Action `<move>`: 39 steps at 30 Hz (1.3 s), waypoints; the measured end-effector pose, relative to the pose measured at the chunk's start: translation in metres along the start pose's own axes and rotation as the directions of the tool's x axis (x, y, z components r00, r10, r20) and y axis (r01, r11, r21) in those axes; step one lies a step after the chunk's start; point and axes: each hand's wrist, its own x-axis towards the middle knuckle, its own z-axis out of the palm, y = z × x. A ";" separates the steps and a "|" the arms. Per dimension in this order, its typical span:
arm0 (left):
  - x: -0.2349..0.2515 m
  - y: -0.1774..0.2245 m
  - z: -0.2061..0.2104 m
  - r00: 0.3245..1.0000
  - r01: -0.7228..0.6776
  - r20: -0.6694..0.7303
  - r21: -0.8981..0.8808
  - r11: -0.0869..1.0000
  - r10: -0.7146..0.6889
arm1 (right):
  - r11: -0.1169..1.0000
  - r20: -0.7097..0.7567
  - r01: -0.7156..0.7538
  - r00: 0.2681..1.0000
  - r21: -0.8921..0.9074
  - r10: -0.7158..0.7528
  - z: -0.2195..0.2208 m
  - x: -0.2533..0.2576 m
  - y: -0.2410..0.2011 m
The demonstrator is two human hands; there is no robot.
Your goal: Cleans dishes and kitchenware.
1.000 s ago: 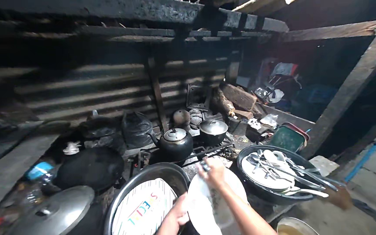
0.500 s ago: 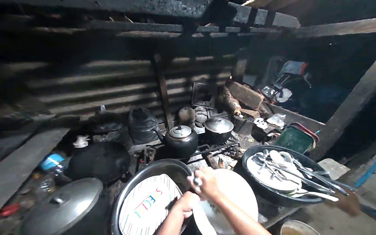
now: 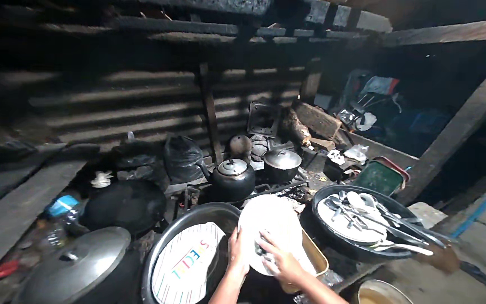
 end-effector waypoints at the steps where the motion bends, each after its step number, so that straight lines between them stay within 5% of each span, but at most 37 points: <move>1: 0.001 0.003 -0.005 1.000 0.018 -0.016 -0.042 0.999 -0.019 | 0.991 -0.046 0.082 0.995 -0.106 -0.088 -0.016 -0.003 0.020; 3: 0.000 0.005 -0.013 0.996 0.086 -0.016 -0.131 0.988 -0.089 | 0.982 -0.162 0.086 0.980 -0.167 -0.113 -0.058 0.005 0.048; 6: -0.003 0.004 -0.005 0.954 0.297 0.040 -0.250 0.922 -0.296 | 0.965 -0.410 0.001 0.905 0.261 0.110 -0.113 0.040 0.024; 8: -0.006 -0.002 0.007 0.893 0.446 0.184 -0.238 0.863 -0.411 | 0.885 -0.539 0.140 0.830 0.444 0.139 -0.127 0.064 -0.010; 11: -0.011 -0.017 0.010 0.828 0.465 0.450 -0.221 0.857 -0.334 | 0.966 -0.678 0.208 0.733 0.151 -0.052 -0.124 0.094 -0.038; 13: -0.017 -0.021 -0.006 0.745 0.378 0.656 -0.263 0.888 -0.123 | 0.988 -0.610 0.095 0.778 -0.122 -0.150 -0.116 0.106 -0.041; 15: -0.013 0.002 -0.005 0.572 0.347 0.820 -0.212 0.914 -0.027 | 0.967 -0.470 0.018 0.871 -0.255 -0.140 -0.105 0.112 -0.037; 16: -0.011 0.013 -0.004 0.550 0.292 0.835 -0.164 0.942 -0.025 | 0.953 -0.420 0.005 0.897 -0.302 -0.138 -0.098 0.113 -0.035; 19: -0.012 0.021 0.002 0.765 0.050 0.642 0.029 0.998 -0.057 | 0.882 -0.322 0.173 0.886 -0.438 -0.334 -0.071 0.104 -0.044; 22: -0.006 0.001 0.002 0.841 -0.038 0.536 -0.079 0.996 0.075 | 0.763 -0.289 0.412 0.751 -0.498 -0.594 -0.052 0.096 -0.045; 24: -0.011 0.015 0.003 0.868 0.070 0.496 -0.155 0.985 0.016 | 0.853 -0.381 0.345 0.783 -0.392 -0.491 -0.065 0.090 -0.026; 28: -0.024 0.024 -0.001 0.891 0.120 0.454 -0.229 0.966 -0.004 | 0.992 -0.584 -0.099 0.811 -0.079 0.035 -0.089 0.088 0.010; 30: -0.023 0.022 0.004 0.895 0.105 0.446 -0.227 0.968 0.008 | 0.989 -0.570 -0.078 0.821 -0.125 -0.007 -0.074 0.081 -0.001; 33: -0.020 0.015 0.010 0.897 0.018 0.440 -0.136 0.990 0.044 | 0.964 -0.504 0.153 0.828 -0.218 -0.246 -0.036 0.066 -0.023; 35: -0.023 0.016 0.010 0.887 -0.022 0.458 -0.074 0.997 0.054 | 0.978 -0.529 0.126 0.825 -0.169 -0.198 -0.039 0.065 -0.012; 37: -0.033 0.020 0.009 0.877 -0.041 0.476 -0.075 0.996 0.072 | 0.981 -0.574 -0.136 0.796 0.139 0.192 -0.066 0.072 0.002; 39: -0.045 0.023 0.007 0.869 -0.086 0.480 -0.097 0.992 0.122 | 0.797 -0.550 -0.327 0.590 0.507 0.592 -0.095 0.085 0.016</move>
